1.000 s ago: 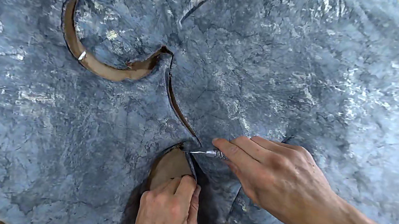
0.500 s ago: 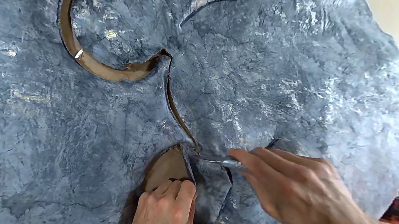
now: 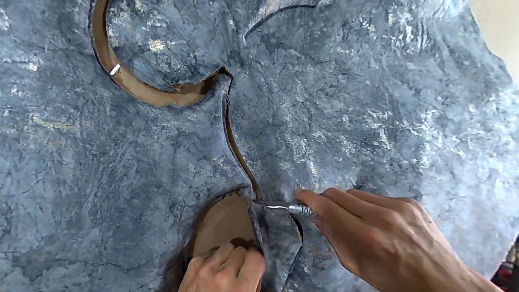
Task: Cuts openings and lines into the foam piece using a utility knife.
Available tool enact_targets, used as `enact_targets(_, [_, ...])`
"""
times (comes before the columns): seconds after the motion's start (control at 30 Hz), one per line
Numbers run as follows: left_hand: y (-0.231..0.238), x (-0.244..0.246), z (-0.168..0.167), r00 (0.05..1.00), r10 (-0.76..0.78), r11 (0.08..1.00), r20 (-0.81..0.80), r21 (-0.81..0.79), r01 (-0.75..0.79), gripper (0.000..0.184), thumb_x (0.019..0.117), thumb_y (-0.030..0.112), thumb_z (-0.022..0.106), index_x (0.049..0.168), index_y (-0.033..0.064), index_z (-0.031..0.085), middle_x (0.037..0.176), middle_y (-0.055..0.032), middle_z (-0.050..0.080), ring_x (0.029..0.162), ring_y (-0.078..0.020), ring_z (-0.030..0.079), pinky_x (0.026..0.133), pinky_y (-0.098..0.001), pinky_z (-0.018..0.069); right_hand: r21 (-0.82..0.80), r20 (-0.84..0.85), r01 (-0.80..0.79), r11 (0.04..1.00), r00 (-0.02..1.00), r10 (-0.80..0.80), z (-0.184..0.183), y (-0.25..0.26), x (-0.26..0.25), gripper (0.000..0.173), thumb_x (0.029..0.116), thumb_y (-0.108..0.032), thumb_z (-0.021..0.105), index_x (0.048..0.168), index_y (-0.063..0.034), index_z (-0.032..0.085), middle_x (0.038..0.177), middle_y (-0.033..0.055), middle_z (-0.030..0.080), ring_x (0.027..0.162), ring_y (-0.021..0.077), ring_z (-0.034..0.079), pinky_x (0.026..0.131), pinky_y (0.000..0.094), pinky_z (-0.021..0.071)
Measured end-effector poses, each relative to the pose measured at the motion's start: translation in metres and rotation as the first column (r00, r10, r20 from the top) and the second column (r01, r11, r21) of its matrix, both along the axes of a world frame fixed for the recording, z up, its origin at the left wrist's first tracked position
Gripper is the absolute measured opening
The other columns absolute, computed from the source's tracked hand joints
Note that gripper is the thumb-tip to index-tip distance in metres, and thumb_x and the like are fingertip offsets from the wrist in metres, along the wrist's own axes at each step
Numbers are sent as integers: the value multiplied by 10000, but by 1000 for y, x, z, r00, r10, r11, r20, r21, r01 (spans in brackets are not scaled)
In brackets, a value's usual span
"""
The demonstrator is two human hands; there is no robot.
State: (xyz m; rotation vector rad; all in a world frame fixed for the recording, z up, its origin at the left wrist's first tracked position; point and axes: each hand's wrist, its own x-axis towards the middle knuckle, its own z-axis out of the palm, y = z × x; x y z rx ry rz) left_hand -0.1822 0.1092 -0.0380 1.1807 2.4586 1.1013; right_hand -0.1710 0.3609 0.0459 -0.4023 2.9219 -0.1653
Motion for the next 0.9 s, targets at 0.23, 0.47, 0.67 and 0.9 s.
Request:
enact_targets(0.23, [1,2,-3,1000,-14,1000,-23,0,14,231,1004,206,493,871,138,670,683,7,618,587,-149,612,466,-281,470,11,22,-28,1000,999,28,-17,-9,-5,280,995,-266,503,1130,-169,728,714,-28,564,522,152,531,401,310,375])
enact_targets(0.47, [0,3,-1,993,-113,993,-41,32,114,193,1000,193,526,866,142,655,705,3,628,629,-160,622,509,-279,493,-15,-1,-17,1000,1000,17,-3,10,4,285,989,-237,509,1147,-164,736,736,-24,611,540,155,558,415,319,393])
enact_targets(0.67, [0,2,-4,993,-113,992,-26,50,114,209,1011,197,502,880,144,656,718,7,631,641,-154,623,506,-276,487,-14,1,-5,1000,1000,5,-20,-2,8,294,996,-245,501,1150,-166,739,724,-19,597,531,162,552,412,320,402])
enact_targets(0.9, [-1,4,-4,985,-155,981,-69,107,162,183,1009,203,521,885,153,646,732,11,640,666,-155,633,531,-277,502,-5,-53,-16,1000,998,16,4,5,9,285,985,-228,516,1154,-172,738,755,-24,633,545,152,557,419,309,388])
